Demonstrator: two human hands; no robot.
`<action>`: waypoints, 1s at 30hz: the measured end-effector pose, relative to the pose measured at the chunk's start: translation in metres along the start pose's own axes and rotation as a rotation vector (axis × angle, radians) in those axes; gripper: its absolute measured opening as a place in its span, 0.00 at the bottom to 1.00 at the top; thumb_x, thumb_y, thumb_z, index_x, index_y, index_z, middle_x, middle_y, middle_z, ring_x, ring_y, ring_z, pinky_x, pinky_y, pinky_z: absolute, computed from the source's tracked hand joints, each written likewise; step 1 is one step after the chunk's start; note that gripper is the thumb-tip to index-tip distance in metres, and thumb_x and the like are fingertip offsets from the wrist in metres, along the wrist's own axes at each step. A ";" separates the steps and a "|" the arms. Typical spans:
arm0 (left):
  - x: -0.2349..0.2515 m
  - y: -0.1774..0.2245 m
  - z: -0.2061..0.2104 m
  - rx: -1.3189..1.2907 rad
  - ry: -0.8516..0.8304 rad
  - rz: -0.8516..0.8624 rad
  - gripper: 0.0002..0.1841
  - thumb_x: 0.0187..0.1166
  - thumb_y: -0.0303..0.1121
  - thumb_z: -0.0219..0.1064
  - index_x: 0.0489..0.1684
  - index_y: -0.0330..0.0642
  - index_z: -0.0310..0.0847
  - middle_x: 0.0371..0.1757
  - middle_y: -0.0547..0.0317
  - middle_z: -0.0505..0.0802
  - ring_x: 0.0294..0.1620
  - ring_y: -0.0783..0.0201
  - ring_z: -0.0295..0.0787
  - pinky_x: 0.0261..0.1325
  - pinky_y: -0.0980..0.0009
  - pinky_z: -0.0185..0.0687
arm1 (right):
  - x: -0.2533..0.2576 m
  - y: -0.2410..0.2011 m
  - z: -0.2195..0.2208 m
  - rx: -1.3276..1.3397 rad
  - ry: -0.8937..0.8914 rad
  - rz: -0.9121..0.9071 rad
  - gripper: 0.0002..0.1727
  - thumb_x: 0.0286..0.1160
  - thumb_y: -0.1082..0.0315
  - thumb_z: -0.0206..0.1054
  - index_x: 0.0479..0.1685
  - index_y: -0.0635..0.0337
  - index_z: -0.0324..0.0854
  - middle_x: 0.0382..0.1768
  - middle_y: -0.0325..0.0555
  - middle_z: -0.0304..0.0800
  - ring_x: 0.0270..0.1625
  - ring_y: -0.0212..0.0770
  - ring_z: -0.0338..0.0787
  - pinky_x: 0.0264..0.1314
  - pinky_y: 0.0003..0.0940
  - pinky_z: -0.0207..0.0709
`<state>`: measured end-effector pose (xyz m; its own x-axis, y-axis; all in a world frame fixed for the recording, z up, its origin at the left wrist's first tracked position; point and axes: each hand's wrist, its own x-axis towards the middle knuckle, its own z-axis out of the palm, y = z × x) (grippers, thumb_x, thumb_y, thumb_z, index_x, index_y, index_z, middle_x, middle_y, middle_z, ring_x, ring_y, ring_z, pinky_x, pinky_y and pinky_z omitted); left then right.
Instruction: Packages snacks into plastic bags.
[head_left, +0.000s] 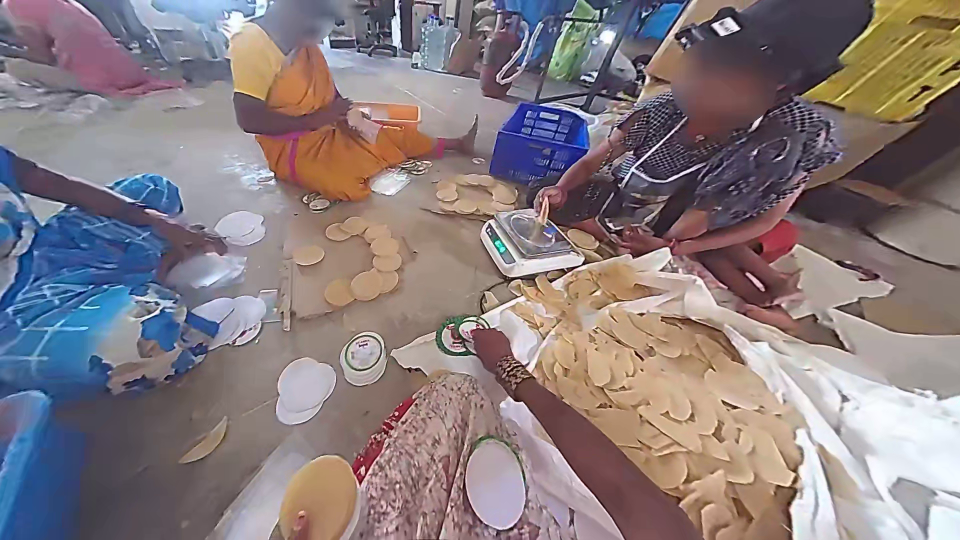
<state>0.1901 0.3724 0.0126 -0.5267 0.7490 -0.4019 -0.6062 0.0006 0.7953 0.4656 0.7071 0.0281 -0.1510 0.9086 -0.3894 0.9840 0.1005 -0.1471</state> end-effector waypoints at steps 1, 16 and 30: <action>0.000 0.000 -0.002 0.014 0.005 0.001 0.14 0.89 0.31 0.54 0.70 0.42 0.68 0.51 0.64 0.91 0.51 0.69 0.92 0.57 0.64 0.91 | 0.000 0.003 -0.003 0.033 0.016 0.005 0.19 0.85 0.65 0.59 0.65 0.66 0.83 0.66 0.68 0.86 0.71 0.69 0.83 0.69 0.69 0.74; -0.011 0.011 0.013 -0.069 0.161 0.049 0.14 0.88 0.25 0.55 0.68 0.34 0.73 0.49 0.52 0.93 0.45 0.63 0.94 0.48 0.65 0.93 | -0.018 0.014 -0.041 0.612 0.254 -0.022 0.29 0.73 0.69 0.73 0.77 0.64 0.77 0.53 0.61 0.92 0.55 0.56 0.91 0.65 0.57 0.80; -0.019 0.023 0.021 -0.126 0.176 0.005 0.12 0.87 0.26 0.58 0.62 0.31 0.80 0.47 0.48 0.94 0.45 0.60 0.94 0.51 0.64 0.91 | -0.148 -0.113 -0.004 0.324 0.919 -1.160 0.15 0.83 0.61 0.61 0.34 0.54 0.92 0.38 0.53 0.92 0.46 0.52 0.91 0.50 0.43 0.85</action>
<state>0.1984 0.3723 0.0479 -0.6190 0.6219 -0.4797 -0.6670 -0.0938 0.7391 0.3774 0.5626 0.1057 -0.5749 0.3337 0.7471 0.2845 0.9376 -0.1998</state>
